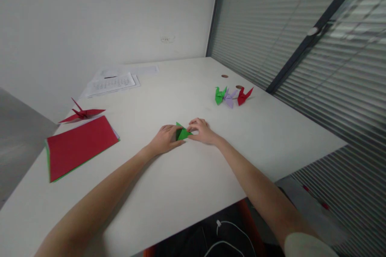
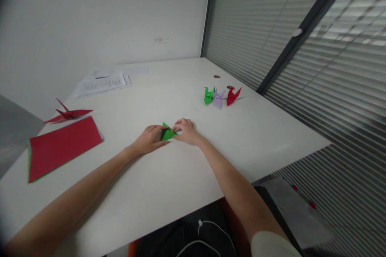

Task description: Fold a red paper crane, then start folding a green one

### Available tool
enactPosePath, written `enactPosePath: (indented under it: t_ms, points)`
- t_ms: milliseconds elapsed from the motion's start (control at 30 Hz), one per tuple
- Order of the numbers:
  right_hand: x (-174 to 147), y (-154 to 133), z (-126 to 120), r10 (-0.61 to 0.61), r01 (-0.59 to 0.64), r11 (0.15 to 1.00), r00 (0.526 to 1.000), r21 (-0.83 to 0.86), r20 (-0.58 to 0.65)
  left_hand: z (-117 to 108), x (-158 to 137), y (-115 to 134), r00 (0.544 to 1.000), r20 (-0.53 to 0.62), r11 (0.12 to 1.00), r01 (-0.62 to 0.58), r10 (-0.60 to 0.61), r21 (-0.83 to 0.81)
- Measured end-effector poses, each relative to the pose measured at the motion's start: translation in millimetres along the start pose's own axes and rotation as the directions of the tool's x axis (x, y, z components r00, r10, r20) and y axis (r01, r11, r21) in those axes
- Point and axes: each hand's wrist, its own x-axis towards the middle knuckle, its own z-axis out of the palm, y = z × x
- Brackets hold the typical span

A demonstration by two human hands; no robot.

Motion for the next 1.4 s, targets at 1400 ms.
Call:
enactPosePath:
  t_ms: [1400]
  points:
    - [-4.6, -14.5, -2.3, 0.048, 0.053, 0.435, 0.995, 0.899, -0.082, -34.7, 15.6, 48.1, 0.801, 0.499, -0.003, 0.528, -0.331, -0.850]
